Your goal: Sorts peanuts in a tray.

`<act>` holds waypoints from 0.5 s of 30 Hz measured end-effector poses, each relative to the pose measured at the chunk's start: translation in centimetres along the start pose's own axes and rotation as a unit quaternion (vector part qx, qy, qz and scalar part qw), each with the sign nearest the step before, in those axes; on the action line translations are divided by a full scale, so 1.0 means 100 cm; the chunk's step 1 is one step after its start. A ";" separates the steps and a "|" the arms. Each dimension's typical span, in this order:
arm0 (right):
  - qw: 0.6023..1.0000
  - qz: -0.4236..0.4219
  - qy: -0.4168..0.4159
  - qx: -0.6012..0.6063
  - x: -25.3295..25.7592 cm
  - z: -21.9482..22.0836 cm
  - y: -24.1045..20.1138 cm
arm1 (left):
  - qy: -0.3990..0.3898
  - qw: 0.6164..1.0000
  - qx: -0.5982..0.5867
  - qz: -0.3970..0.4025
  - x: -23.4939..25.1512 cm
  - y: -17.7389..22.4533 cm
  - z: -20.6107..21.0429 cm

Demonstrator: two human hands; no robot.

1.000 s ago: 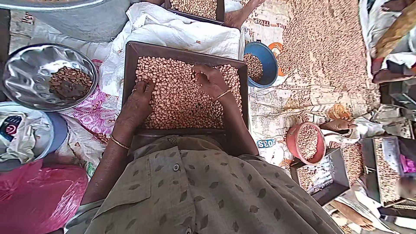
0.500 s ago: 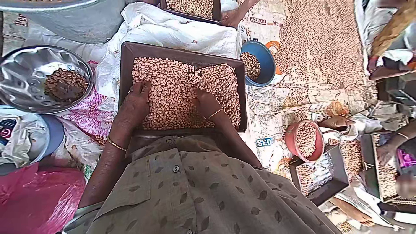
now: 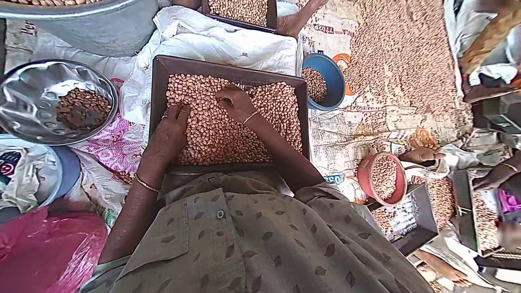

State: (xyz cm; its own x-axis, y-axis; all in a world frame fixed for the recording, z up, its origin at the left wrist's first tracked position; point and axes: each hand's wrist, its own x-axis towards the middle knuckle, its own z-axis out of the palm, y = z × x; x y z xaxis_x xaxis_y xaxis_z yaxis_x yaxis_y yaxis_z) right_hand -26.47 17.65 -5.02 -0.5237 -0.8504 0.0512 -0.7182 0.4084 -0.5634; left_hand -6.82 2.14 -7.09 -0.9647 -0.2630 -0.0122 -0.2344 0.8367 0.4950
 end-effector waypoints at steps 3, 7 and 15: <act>0.999 0.035 -0.009 -0.041 0.002 0.010 -0.005 | -0.005 1.000 0.002 -0.004 -0.003 0.000 0.000; 0.996 0.065 -0.001 -0.069 0.001 0.015 -0.011 | -0.005 1.000 0.008 0.005 0.001 0.000 -0.001; 0.991 0.008 0.106 -0.080 -0.002 0.026 0.000 | -0.008 1.000 0.001 -0.003 0.000 0.002 -0.002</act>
State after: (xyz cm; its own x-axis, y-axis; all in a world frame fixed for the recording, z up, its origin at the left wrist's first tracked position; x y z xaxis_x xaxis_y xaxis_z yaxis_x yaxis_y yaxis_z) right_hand -25.21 16.92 -7.23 -0.6087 -0.7608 0.2249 -0.7633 0.4842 -0.4277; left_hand -6.86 2.16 -6.83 -0.9654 -0.2592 -0.0296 -0.2398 0.8367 0.4925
